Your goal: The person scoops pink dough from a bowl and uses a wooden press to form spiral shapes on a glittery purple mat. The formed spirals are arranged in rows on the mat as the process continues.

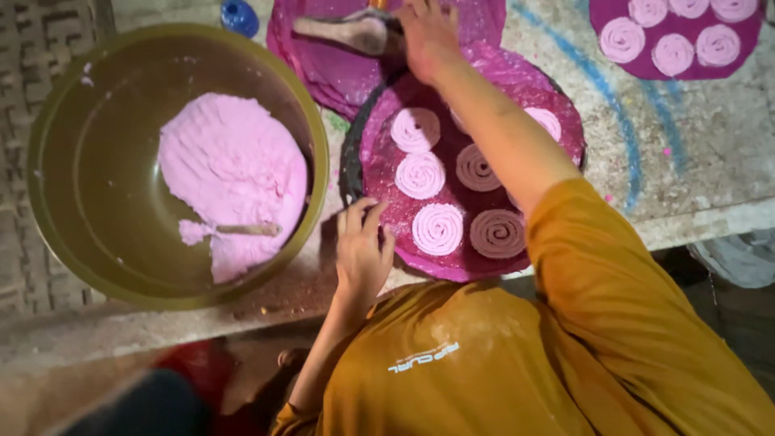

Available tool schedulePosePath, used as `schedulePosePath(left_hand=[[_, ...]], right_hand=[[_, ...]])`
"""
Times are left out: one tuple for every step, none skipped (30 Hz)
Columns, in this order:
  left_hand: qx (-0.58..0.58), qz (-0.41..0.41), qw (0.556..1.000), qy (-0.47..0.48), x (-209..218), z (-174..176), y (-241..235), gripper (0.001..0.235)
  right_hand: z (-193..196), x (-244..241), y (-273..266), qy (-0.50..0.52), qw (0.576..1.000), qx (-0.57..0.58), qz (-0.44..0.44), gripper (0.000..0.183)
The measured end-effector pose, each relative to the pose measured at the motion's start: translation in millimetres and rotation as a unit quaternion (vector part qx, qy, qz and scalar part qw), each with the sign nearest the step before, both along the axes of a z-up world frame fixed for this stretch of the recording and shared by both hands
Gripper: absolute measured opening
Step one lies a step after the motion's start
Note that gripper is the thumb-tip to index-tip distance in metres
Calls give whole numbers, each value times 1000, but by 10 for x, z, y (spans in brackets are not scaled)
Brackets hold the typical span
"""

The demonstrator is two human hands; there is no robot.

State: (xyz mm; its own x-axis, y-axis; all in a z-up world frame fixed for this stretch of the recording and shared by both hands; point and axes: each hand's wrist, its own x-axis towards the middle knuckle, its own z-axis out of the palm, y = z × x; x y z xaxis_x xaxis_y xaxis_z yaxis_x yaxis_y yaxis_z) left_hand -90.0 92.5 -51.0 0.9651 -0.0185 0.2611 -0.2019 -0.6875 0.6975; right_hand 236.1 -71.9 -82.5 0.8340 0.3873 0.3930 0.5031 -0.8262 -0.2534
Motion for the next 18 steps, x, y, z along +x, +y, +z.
schedulePosePath(left_hand=[[-1,2,1000,9,36,-28,18,42],[-3,1,1000,17,68,-66,41,47],[-4,0,1000,26,95,-109,62,52],[8,5,1000,19,127,-156,66,57],[19,10,1000,11,157,-210,70,63],[31,16,999,6,166,-273,83,69],[23,18,999,20,177,-341,113,70],[15,20,999,33,198,-407,149,71],[8,23,999,47,213,-470,186,73],[-20,21,998,60,223,-530,220,71],[-47,18,996,73,230,-583,254,69],[-75,15,993,87,244,-628,280,67],[-70,14,994,78,272,-668,298,65],[-64,13,995,71,282,-699,320,63],[-58,13,996,64,305,-724,340,62],[-43,16,997,65,323,-740,353,59],[-28,19,997,66,338,-744,368,56],[-14,26,997,67,340,-738,376,53]], right_hand=[[57,-88,-34,5,1000,20,9,46],[119,-179,-122,5,999,51,18,45],[176,-279,-279,3,996,83,28,44],[249,-406,-477,1,993,114,36,43],[313,-549,-703,-16,993,118,19,43],[361,-709,-957,-31,992,121,3,43],[384,-891,-1215,-20,989,138,-43,35],[379,-1073,-1453,6,986,123,-113,32],[345,-1277,-1677,34,981,124,-145,31],[298,-1464,-1888,25,980,108,-165,30],[228,-1632,-2066,15,979,92,-184,30],[144,-1773,-2216,29,975,120,-187,28],[37,-1877,-2318,42,970,149,-189,26],[-91,-1959,-2374,77,955,185,-219,27],[-209,-2030,-2421,111,937,220,-248,28],[-311,-2100,-2464,146,915,255,-275,29],[-403,-2159,-2488,144,909,276,-276,31],[-483,-2186,-2490,142,904,296,-274,33]])
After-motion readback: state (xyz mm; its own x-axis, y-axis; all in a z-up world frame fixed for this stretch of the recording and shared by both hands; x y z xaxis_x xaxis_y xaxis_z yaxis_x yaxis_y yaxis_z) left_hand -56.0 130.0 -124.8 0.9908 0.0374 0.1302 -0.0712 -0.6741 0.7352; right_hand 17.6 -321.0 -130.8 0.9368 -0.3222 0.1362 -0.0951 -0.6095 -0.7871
